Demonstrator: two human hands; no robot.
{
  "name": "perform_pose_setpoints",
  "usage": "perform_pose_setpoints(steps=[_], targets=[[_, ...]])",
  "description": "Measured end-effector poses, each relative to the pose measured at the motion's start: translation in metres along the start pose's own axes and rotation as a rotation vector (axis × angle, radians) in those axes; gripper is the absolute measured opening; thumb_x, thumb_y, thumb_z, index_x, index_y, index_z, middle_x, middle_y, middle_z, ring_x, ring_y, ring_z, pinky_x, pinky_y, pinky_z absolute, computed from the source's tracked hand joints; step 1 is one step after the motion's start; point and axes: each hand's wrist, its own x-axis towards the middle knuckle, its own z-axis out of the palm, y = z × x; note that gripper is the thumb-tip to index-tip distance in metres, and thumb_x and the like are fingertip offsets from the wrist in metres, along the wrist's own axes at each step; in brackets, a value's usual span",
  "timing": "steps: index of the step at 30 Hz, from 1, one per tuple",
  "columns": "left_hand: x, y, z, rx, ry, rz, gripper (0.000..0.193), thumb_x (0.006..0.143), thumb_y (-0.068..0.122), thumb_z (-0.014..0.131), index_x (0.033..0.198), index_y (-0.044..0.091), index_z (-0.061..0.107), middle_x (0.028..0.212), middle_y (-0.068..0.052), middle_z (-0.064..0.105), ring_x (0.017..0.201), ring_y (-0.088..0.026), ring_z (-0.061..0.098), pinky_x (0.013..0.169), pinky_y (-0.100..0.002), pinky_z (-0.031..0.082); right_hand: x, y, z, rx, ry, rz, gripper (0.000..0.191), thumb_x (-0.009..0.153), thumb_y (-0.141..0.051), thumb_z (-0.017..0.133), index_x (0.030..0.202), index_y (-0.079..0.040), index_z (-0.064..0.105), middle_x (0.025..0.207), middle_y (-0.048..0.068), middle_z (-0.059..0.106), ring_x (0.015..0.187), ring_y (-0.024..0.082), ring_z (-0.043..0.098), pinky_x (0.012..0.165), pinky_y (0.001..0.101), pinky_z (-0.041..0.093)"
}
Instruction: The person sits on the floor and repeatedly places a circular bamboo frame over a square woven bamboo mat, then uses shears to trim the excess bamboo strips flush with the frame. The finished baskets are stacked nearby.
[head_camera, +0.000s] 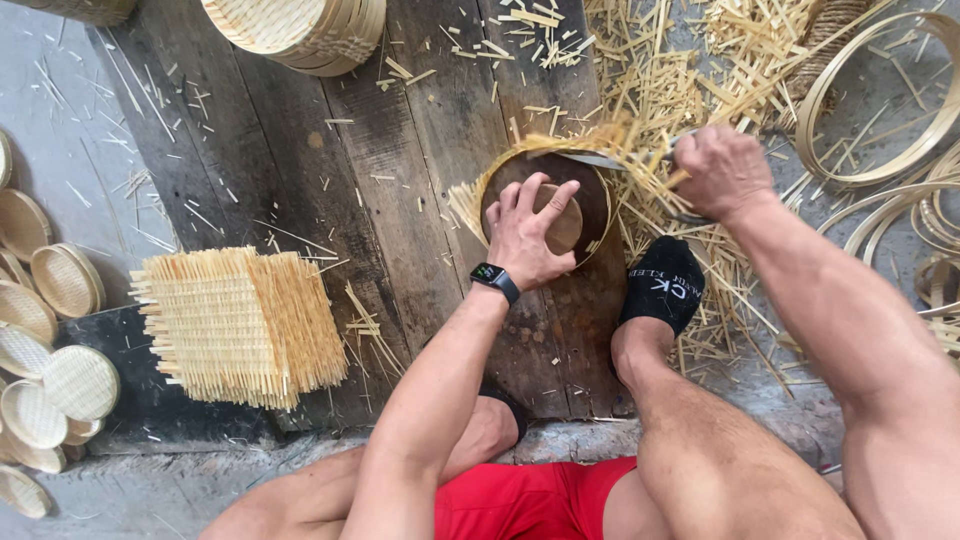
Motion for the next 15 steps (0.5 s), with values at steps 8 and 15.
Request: perform_pose_setpoints(steps=[8,15], targets=[[0.007,-0.010,-0.016,0.038,-0.158,0.145,0.100,0.054,0.033,0.088,0.145,0.037,0.048,0.149,-0.008,0.042,0.139,-0.035,0.037,0.113,-0.054,0.037,0.009,-0.009,-0.007,-0.045,0.166,-0.030,0.017,0.082,-0.017,0.059,0.092,-0.005,0.066,0.083,0.011,0.065,0.077,0.020,0.062,0.072,0.0325,0.054],[-0.003,0.021,0.007,-0.115,0.141,-0.284,0.110,0.056,0.042,0.093,0.151,0.030,0.038,0.148,-0.018,0.030,0.134,-0.045,0.029,0.106,-0.064,0.031,-0.001,0.000,0.002,0.105,0.227,-0.017,0.020,0.079,-0.023,0.064,0.081,-0.004,0.066,0.077,0.015,0.065,0.072,0.025,0.064,0.060,0.0371,0.053]])
